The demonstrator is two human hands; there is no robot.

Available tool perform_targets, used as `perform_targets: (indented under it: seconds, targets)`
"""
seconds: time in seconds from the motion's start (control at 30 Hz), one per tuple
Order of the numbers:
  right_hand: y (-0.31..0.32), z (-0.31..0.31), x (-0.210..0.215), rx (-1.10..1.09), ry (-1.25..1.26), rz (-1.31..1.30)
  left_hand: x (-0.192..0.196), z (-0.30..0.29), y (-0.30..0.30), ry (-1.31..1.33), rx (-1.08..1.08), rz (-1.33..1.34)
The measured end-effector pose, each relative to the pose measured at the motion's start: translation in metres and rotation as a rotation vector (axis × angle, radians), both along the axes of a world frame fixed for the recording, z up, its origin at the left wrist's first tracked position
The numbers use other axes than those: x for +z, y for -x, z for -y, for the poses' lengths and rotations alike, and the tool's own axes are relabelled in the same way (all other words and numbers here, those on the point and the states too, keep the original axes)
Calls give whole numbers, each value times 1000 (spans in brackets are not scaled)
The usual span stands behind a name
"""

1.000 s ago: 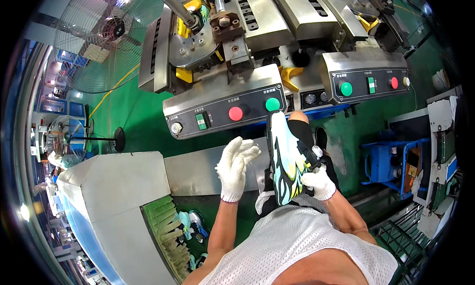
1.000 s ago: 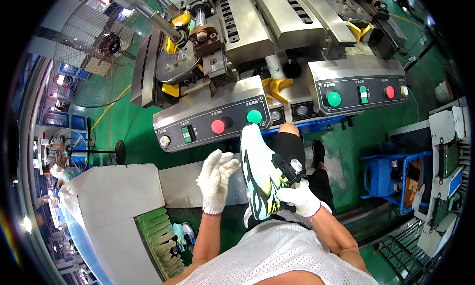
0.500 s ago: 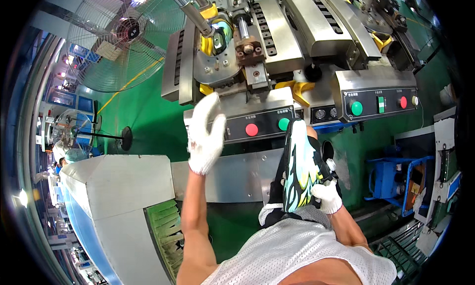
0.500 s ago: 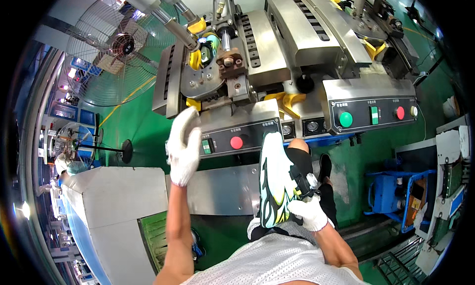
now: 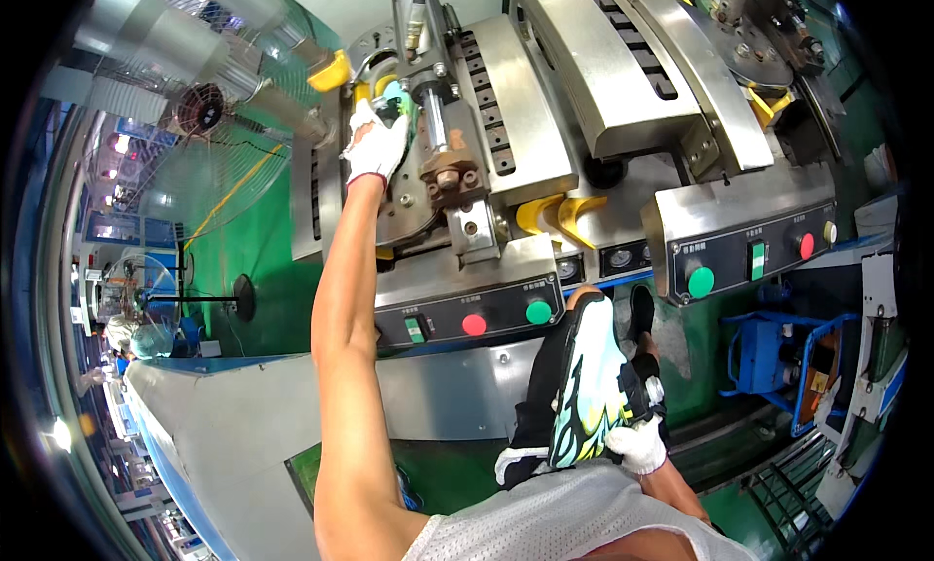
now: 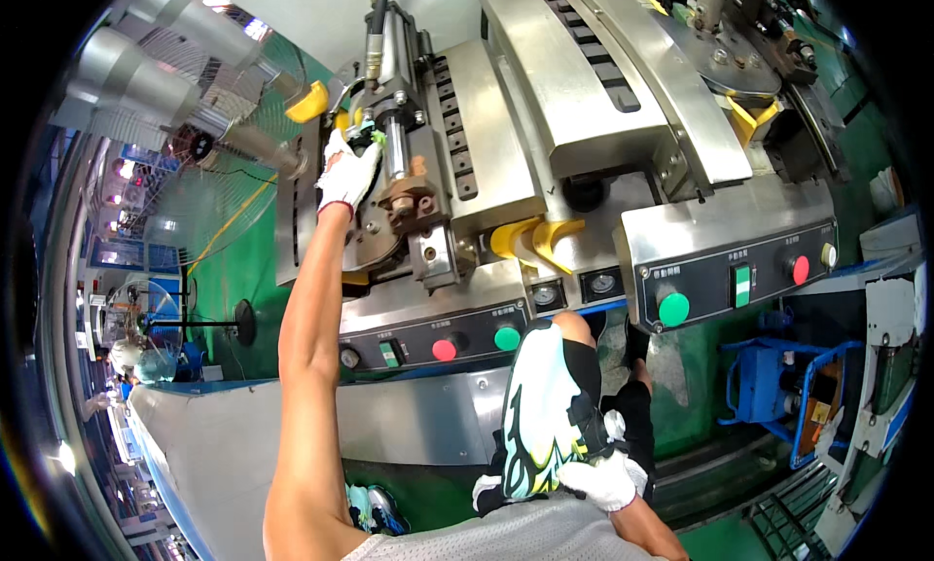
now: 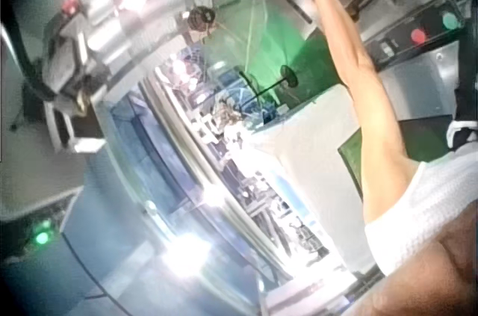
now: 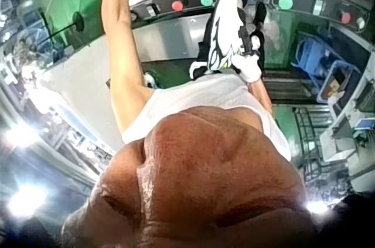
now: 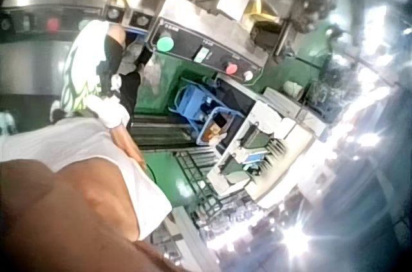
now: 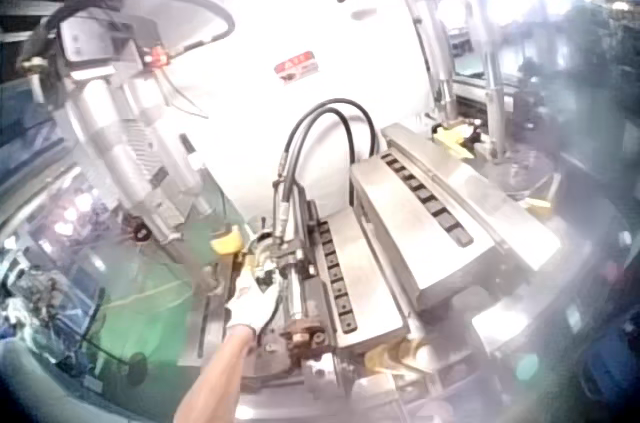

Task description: The person repeatedly picks up sneakers from a table, places them into a machine, presses a button, and removes them. This cycle is performed multiple times on different pairs of shoes in a factory setting.

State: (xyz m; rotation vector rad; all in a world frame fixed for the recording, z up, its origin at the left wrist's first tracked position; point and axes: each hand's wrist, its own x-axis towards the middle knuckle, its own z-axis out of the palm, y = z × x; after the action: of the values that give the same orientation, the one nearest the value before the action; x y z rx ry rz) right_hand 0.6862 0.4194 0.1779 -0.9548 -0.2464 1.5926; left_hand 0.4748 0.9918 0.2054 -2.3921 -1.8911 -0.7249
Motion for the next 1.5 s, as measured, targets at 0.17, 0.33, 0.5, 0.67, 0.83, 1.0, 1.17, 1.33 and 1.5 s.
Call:
perform_targets:
  seconds: [0.17,0.33,0.5,0.67,0.83,1.0,1.17,1.33,1.5]
  targets:
    - [-8,7,-22,13,52,50,-4,-46,-18,198,176,-112]
    - [-11,-4,-27,-10,75,82,73,-43,17,210,75,61]
    - [8,-55,38,-191,158,90,137,80,69,-160,-35,230]
    - [25,-106,61,-149,15,350,124,263,155,-88,16,542]
    - [54,-250,114,27,-201,675,6,404,269,43,404,407]
    - [101,-432,161,300,-122,818,-73,471,328,333,730,364]
    - [139,-559,123,292,42,1076,-165,498,355,276,585,274]
    - [112,-638,-4,278,-33,2190,-165,498,362,291,538,395]
    - [97,-645,-12,242,-187,1984,-147,498,366,327,483,368]
